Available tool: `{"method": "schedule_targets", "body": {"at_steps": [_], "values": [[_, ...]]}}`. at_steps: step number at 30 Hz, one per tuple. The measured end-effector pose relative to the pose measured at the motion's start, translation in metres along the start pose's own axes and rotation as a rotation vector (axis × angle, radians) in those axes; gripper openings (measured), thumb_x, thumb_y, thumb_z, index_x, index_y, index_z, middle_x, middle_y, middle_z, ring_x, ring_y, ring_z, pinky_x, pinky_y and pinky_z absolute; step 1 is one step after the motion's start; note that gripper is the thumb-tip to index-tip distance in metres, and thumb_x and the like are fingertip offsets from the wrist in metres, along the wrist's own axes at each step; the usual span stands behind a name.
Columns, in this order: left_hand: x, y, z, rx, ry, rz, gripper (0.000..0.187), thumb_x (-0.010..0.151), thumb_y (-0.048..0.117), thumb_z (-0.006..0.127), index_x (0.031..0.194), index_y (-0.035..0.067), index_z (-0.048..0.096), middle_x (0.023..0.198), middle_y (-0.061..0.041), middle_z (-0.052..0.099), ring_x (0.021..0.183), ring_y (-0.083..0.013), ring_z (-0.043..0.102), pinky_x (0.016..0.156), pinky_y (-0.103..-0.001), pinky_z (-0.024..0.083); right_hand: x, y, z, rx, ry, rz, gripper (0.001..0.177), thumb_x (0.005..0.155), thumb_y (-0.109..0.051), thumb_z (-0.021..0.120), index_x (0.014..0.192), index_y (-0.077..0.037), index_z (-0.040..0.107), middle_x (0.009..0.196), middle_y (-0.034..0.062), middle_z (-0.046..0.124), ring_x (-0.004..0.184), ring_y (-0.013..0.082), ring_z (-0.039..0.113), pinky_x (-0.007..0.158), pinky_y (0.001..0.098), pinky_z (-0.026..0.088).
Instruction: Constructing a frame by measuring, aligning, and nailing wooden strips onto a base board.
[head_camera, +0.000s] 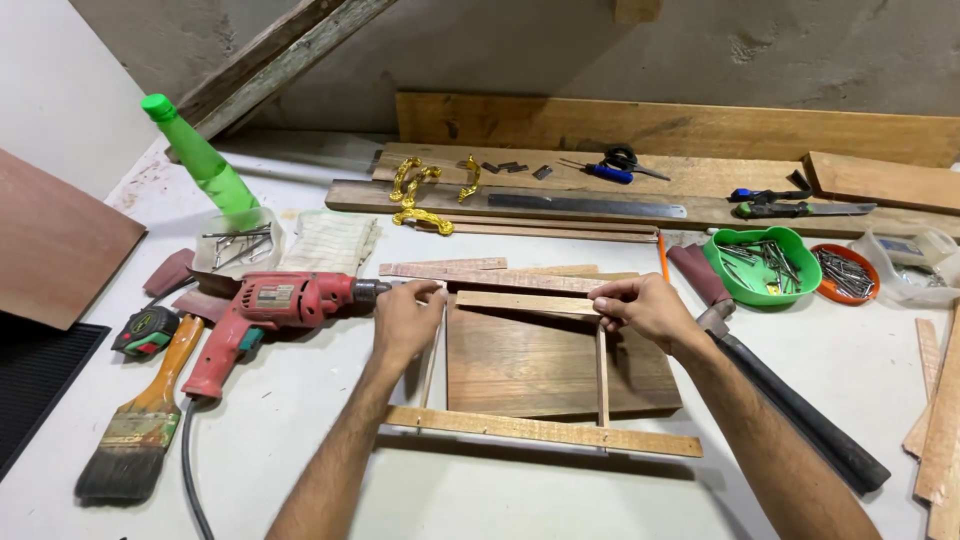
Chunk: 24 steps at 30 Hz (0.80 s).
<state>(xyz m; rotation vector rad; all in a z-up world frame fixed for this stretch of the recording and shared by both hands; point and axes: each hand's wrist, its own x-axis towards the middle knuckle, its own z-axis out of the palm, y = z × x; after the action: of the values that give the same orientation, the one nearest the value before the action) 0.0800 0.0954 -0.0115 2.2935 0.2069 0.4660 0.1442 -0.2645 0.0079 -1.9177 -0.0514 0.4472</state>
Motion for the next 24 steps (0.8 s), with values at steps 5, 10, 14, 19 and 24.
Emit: {"method": "schedule_targets", "body": {"at_steps": [5,10,14,19,24], "values": [[-0.007,0.018,0.005,0.009,-0.107,-0.041,0.03,0.085,0.022,0.078,0.108,0.004,0.079,0.088,-0.014,0.079,0.075,-0.0252,0.078,0.076,-0.037,0.062,0.001,0.008,-0.006,0.032,0.018,-0.004,0.021,0.094,-0.007,0.071,0.111,0.004,0.078,0.078,0.008,0.073,0.064,0.0113,0.064,0.058,0.0261,0.054],[-0.013,0.033,0.012,0.01,-0.213,-0.144,0.03,0.086,0.018,0.077,0.113,0.005,0.077,0.087,-0.011,0.08,0.074,-0.022,0.079,0.073,-0.036,0.065,0.003,0.013,-0.023,0.084,0.042,0.034,0.022,0.093,-0.007,0.072,0.111,0.004,0.077,0.08,0.0096,0.074,0.064,0.0117,0.064,0.058,0.0261,0.056],[-0.022,0.041,0.02,-0.014,-0.206,-0.113,0.031,0.085,0.016,0.078,0.114,0.003,0.076,0.085,-0.011,0.08,0.072,-0.02,0.078,0.073,-0.034,0.064,0.0,0.009,-0.032,0.041,0.081,0.033,0.022,0.093,-0.008,0.071,0.111,0.003,0.078,0.079,0.0093,0.074,0.064,0.012,0.065,0.056,0.0273,0.056],[-0.026,0.047,0.026,-0.033,-0.175,-0.001,0.038,0.083,0.014,0.079,0.119,0.006,0.074,0.088,-0.013,0.079,0.073,-0.0205,0.077,0.072,-0.034,0.063,-0.006,-0.002,-0.033,-0.068,0.114,0.049,0.021,0.093,-0.01,0.071,0.11,0.001,0.078,0.077,0.0075,0.074,0.064,0.0116,0.066,0.055,0.0276,0.056],[-0.024,0.052,0.031,0.137,-0.143,0.193,0.036,0.08,0.017,0.084,0.114,0.006,0.077,0.102,-0.018,0.074,0.087,-0.0275,0.074,0.081,-0.039,0.062,0.006,0.005,-0.033,0.055,0.057,0.059,0.019,0.095,-0.009,0.07,0.107,0.004,0.076,0.074,0.0102,0.071,0.062,0.0129,0.064,0.05,0.0294,0.053]]}}
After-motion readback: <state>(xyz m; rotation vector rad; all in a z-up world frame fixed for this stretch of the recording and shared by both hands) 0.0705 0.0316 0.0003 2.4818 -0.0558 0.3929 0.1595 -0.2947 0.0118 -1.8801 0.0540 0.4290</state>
